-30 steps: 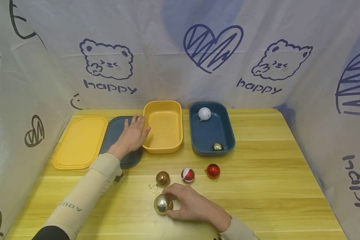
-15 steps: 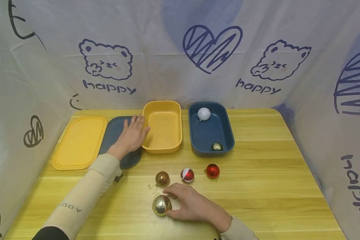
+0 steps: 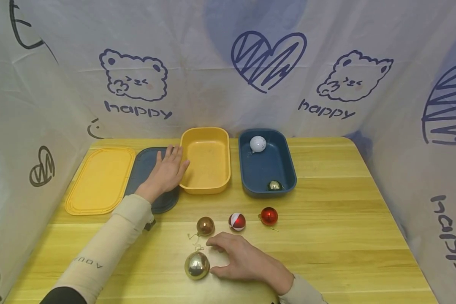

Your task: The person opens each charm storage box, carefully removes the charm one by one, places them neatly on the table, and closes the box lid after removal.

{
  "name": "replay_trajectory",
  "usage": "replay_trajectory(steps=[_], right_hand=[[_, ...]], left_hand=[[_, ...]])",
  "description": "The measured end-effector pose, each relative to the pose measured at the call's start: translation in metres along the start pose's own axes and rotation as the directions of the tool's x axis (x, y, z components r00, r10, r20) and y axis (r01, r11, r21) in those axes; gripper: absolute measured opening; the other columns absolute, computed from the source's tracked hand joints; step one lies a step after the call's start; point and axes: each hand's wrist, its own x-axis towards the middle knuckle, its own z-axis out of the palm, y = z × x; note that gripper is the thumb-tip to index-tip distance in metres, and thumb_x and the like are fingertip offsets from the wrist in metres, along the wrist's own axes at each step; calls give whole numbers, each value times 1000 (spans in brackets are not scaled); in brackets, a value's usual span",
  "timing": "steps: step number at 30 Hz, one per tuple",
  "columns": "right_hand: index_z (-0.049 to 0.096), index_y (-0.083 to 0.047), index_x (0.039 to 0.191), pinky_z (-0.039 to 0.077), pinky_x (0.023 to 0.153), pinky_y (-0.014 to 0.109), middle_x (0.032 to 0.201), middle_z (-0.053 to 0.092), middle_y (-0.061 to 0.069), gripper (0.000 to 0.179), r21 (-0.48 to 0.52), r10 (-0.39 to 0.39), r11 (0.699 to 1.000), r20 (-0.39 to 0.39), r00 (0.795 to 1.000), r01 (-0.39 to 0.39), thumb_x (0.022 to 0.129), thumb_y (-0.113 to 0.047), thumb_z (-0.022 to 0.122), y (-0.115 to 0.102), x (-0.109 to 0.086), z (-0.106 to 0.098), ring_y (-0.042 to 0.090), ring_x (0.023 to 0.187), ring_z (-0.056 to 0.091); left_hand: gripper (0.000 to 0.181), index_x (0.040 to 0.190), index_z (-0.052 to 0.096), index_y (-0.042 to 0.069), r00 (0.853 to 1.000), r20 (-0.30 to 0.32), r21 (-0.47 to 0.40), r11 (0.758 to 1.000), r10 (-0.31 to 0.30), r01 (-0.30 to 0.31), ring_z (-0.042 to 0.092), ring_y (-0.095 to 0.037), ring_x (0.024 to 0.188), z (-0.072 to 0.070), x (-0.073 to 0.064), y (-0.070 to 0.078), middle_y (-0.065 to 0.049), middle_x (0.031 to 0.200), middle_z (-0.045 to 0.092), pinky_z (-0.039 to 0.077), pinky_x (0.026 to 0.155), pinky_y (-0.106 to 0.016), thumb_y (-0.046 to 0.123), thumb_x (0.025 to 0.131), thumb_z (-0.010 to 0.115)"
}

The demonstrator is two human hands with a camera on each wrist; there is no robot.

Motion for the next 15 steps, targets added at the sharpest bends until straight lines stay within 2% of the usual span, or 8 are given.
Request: replay_trajectory(steps=[9, 15], right_hand=[[68, -6, 130, 57, 96, 29, 122, 73, 5, 53, -42, 16, 999, -33, 999, -17, 85, -23, 88, -1, -1, -9, 16, 107, 69], [68, -6, 130, 58, 96, 32, 122, 74, 5, 48, -40, 73, 996, -25, 997, -74, 90, -26, 86, 1, -2, -22, 17, 106, 70]], left_hand=[[75, 169, 15, 1, 1000, -6, -19, 1000, 24, -24, 5, -42, 165, -1, 1, -1, -22, 175, 16, 1, 129, -68, 53, 115, 22], [74, 169, 24, 9, 994, -56, -28, 995, 98, -100, 5, -43, 165, -6, 2, 0, -21, 176, 17, 2, 129, -69, 57, 113, 26]])
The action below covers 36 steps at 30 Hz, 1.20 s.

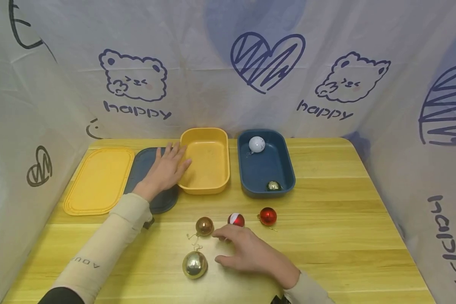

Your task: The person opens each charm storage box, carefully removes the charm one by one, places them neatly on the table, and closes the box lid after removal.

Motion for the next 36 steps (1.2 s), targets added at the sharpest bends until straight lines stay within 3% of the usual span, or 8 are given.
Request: replay_trajectory(steps=[8, 14, 21, 28, 33, 36], right_hand=[[69, -8, 130, 62, 89, 37, 115, 75, 6, 46, 19, 5, 1000, -79, 997, -3, 89, -19, 86, 8, 1, -29, 21, 101, 73], [70, -10, 129, 63, 88, 40, 117, 76, 4, 42, 20, 85, 996, -158, 984, -83, 90, -17, 85, 17, -1, -60, 20, 103, 74], [72, -13, 128, 63, 91, 38, 116, 74, -1, 39, 45, 138, 990, -228, 964, -131, 92, -13, 84, 32, -4, -92, 15, 105, 73], [71, -4, 130, 63, 91, 42, 121, 74, 16, 36, 101, 236, 971, -253, 938, -217, 95, -13, 79, 55, -5, -110, 27, 102, 75], [71, -4, 130, 63, 89, 35, 121, 74, 18, 34, 95, 306, 952, -278, 910, -291, 98, -15, 77, 72, -4, -120, 30, 101, 75], [71, -4, 130, 63, 90, 40, 123, 74, 18, 34, 74, 328, 944, -291, 899, -320, 99, -17, 75, 81, -3, -123, 30, 102, 74]], left_hand=[[71, 169, 25, 14, 995, 10, 4, 995, 99, -99, 8, -40, 165, -3, 4, 36, -17, 176, 18, 4, 130, -67, 56, 113, 34], [71, 168, 28, 12, 984, 9, 11, 984, 175, -175, 12, -40, 165, 3, 11, 62, -17, 175, 21, 5, 130, -67, 55, 112, 36], [72, 168, 29, 12, 978, 30, 8, 978, 206, -206, 11, -40, 165, 10, 18, 79, -18, 175, 22, 5, 130, -67, 56, 112, 37], [72, 168, 29, 12, 971, 53, 22, 972, 232, -234, 11, -40, 165, 18, 23, 93, -16, 176, 22, 5, 130, -66, 57, 112, 35], [73, 168, 29, 11, 962, 62, 34, 963, 265, -268, 13, -40, 164, 22, 26, 107, -16, 175, 23, 8, 130, -67, 57, 112, 36], [73, 168, 29, 11, 958, 66, 43, 958, 279, -283, 13, -41, 164, 25, 28, 114, -16, 175, 24, 9, 130, -67, 57, 112, 35]])
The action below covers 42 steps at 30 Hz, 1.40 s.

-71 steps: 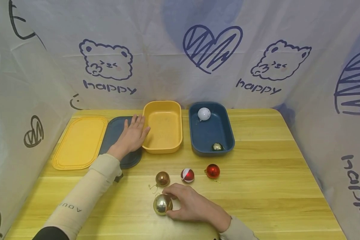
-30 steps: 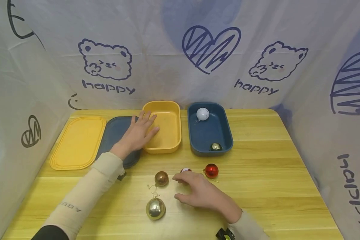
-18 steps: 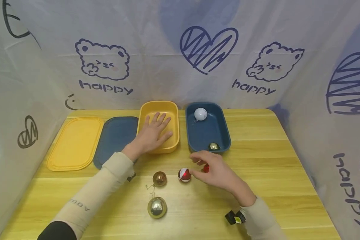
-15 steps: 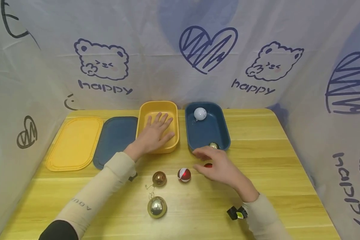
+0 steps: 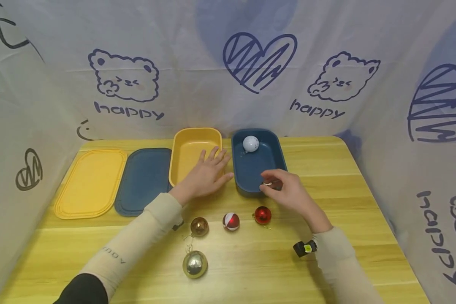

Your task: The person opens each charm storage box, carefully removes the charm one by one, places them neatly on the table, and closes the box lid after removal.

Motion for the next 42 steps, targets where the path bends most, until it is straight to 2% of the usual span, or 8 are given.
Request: replay_trajectory(steps=[3, 6, 11, 17, 26, 33, 42], right_hand=[[71, -3, 130, 61, 91, 50, 125, 73, 20, 34, -32, 3, 999, -15, 1000, -3, 100, -18, 74, 6, 4, -2, 30, 104, 74], [71, -3, 130, 60, 91, 55, 126, 73, 21, 34, -62, 6, 998, -24, 1000, -8, 100, -17, 74, 11, 8, -2, 31, 104, 74], [73, -1, 126, 61, 88, 55, 122, 74, 22, 29, -122, 1, 992, -38, 999, -6, 98, -13, 74, 15, 11, 0, 33, 101, 75], [74, 1, 121, 62, 85, 53, 115, 74, 22, 25, -174, -15, 985, -43, 999, 7, 97, -8, 75, 15, 13, 4, 35, 99, 74], [75, 3, 118, 64, 83, 49, 113, 74, 19, 25, -196, -16, 981, -24, 1000, 11, 95, -6, 76, 15, 16, 10, 35, 98, 75], [73, 3, 121, 64, 85, 49, 119, 72, 22, 29, -162, 39, 986, -13, 999, -41, 95, -7, 76, 19, 22, 13, 39, 103, 75], [72, 3, 126, 62, 87, 51, 124, 71, 24, 38, -200, 86, 976, 9, 996, -83, 94, -15, 79, 22, 32, 13, 39, 105, 73]], left_hand=[[73, 168, 28, 10, 1000, 6, 5, 1000, 7, -8, 13, -41, 164, 4, 5, 4, -16, 175, 24, 9, 130, -66, 57, 112, 34], [75, 168, 27, 10, 1000, 24, 7, 1000, 6, -6, 10, -40, 165, 9, 9, 7, -15, 176, 21, 6, 131, -65, 59, 112, 33], [78, 169, 23, 10, 998, 60, 11, 1000, -1, 0, 6, -38, 165, 15, 14, 9, -13, 177, 16, 3, 131, -63, 61, 111, 31], [79, 168, 24, 7, 999, 53, 7, 1000, -9, 9, 8, -39, 165, 18, 15, 8, -15, 176, 19, 3, 132, -63, 61, 111, 32], [81, 168, 24, 6, 998, 60, 4, 1000, -13, 13, 7, -39, 165, 20, 16, 8, -16, 176, 18, 4, 132, -63, 62, 111, 33], [81, 169, 22, 7, 998, 66, 4, 1000, -21, 21, 7, -37, 165, 21, 15, 9, -16, 176, 17, 4, 132, -62, 63, 111, 31], [82, 169, 22, 7, 998, 56, 10, 1000, -21, 20, 9, -38, 165, 23, 15, 8, -16, 176, 19, 6, 132, -63, 64, 110, 30]])
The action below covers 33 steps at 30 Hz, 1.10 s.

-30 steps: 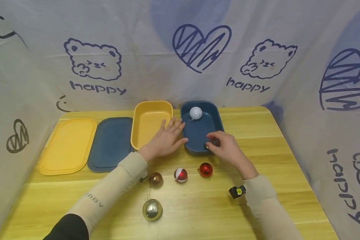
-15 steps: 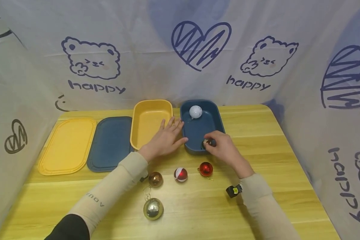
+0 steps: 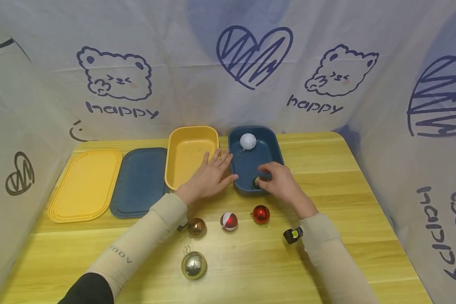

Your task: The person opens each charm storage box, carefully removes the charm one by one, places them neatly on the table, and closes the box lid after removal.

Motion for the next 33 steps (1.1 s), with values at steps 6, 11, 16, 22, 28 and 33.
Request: replay_trajectory(steps=[6, 11, 16, 22, 28, 33], right_hand=[[71, 3, 129, 62, 90, 51, 126, 70, 24, 44, -19, 26, 999, 14, 1000, -26, 93, -21, 82, 1, 5, 0, 39, 110, 72], [70, 3, 130, 60, 93, 54, 128, 70, 24, 49, -46, 64, 997, 16, 998, -63, 93, -26, 83, 1, 8, 0, 40, 116, 69], [71, 4, 128, 60, 92, 52, 127, 70, 25, 50, -55, 71, 996, 3, 998, -70, 91, -27, 85, 1, 10, 1, 39, 111, 71], [74, 5, 121, 60, 91, 50, 122, 72, 23, 48, -76, 28, 997, -31, 999, -30, 86, -24, 90, 3, 12, 5, 35, 103, 72], [77, 3, 117, 58, 96, 53, 122, 74, 23, 43, -117, 6, 993, 16, 1000, -4, 86, -24, 90, 5, 14, 5, 39, 112, 71], [77, 0, 121, 55, 102, 55, 124, 74, 23, 43, -149, 23, 989, 81, 996, -11, 87, -24, 89, 5, 18, 4, 41, 118, 68]], left_hand=[[82, 168, 22, 6, 1000, -4, -8, 1000, -2, 2, 9, -38, 165, 0, 0, 1, -16, 176, 19, 6, 132, -62, 64, 110, 30], [82, 168, 23, 6, 1000, -9, -15, 1000, -1, 0, 9, -38, 165, -1, 0, 1, -16, 176, 20, 5, 132, -62, 63, 110, 31], [82, 168, 23, 7, 1000, -7, -9, 1000, -3, 3, 9, -38, 165, 0, 1, 1, -16, 176, 20, 5, 132, -62, 64, 110, 30], [81, 168, 24, 6, 1000, -12, -5, 1000, -1, 1, 10, -37, 165, 0, 1, 0, -16, 176, 21, 7, 132, -62, 63, 111, 29], [82, 168, 23, 6, 1000, -8, 20, 1000, 0, 0, 12, -38, 165, 0, 0, 0, -17, 175, 22, 11, 131, -64, 64, 110, 27], [82, 168, 23, 6, 1000, -6, 8, 1000, 0, 0, 11, -38, 165, 1, 0, 0, -16, 176, 21, 9, 131, -63, 64, 110, 28]])
